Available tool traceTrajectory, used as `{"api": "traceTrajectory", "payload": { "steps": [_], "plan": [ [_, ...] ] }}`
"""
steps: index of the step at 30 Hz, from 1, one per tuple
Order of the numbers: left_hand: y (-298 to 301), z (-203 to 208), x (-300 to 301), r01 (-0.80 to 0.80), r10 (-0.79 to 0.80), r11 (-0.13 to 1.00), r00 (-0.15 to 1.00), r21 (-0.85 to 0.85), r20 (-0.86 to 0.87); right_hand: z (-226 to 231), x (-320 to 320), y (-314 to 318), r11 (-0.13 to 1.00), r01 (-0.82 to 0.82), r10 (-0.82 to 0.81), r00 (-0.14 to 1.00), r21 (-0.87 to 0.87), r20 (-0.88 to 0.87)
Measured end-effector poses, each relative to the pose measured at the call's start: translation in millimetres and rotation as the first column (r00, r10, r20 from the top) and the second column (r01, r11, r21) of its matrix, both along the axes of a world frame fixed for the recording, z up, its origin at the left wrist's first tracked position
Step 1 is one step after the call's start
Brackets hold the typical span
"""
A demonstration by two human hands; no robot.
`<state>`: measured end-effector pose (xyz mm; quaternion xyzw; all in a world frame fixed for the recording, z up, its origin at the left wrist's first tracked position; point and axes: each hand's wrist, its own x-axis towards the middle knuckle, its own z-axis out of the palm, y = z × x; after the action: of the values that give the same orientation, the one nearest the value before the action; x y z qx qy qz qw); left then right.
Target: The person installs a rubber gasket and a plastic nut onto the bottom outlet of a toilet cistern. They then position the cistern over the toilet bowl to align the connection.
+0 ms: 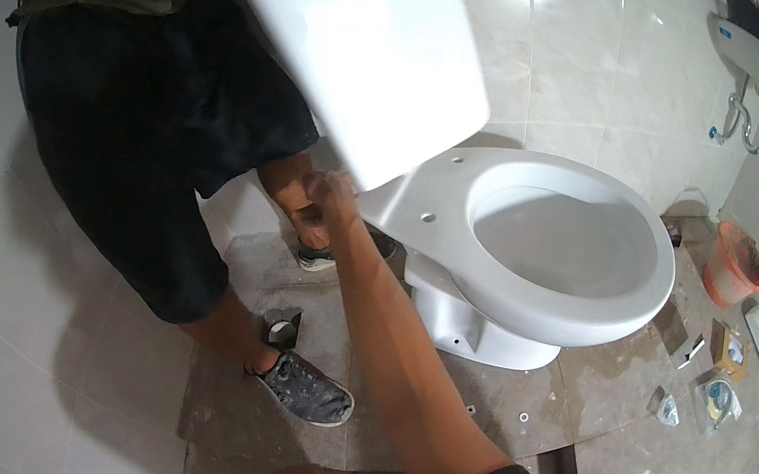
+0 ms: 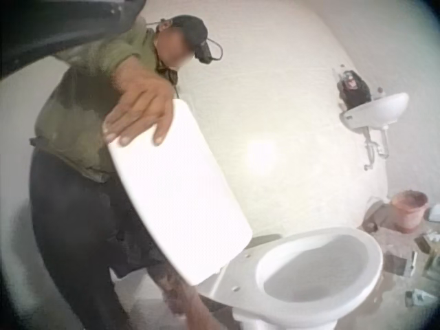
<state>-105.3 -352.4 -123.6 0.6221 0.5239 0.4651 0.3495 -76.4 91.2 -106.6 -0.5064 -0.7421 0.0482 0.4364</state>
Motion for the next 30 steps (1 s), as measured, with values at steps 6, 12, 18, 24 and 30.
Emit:
{"api": "traceTrajectory", "payload": {
  "steps": [6, 12, 18, 24, 30],
  "plan": [
    [15, 8, 0, 0.114, -0.115, 0.993, 0.993, 0.015, 0.028, 25, 17, 36, 0.778, -0.166, -0.030, 0.954, -0.606, -0.299],
    [22, 6, -6, 0.080, -0.079, 0.997, 0.996, -0.024, 0.027, 35, 76, -7, 0.646, -0.581, -0.262, 0.441, -0.495, -0.859],
    [176, 63, -29, -0.450, -0.001, 0.612, 0.821, 0.650, 0.570, 51, 116, -209, 0.979, -0.199, 0.046, 0.422, -0.043, -0.906],
    [319, 139, 3, -0.613, 0.167, 0.568, 0.739, 0.549, 0.653, 176, 211, -117, 0.985, -0.110, 0.172, 0.733, 0.135, -0.659],
    [358, 153, -32, -0.487, 0.034, 0.762, 0.688, 0.426, 0.725, 198, 157, -118, 0.862, -0.505, 0.393, 0.615, 0.042, -0.683]
  ]
}}
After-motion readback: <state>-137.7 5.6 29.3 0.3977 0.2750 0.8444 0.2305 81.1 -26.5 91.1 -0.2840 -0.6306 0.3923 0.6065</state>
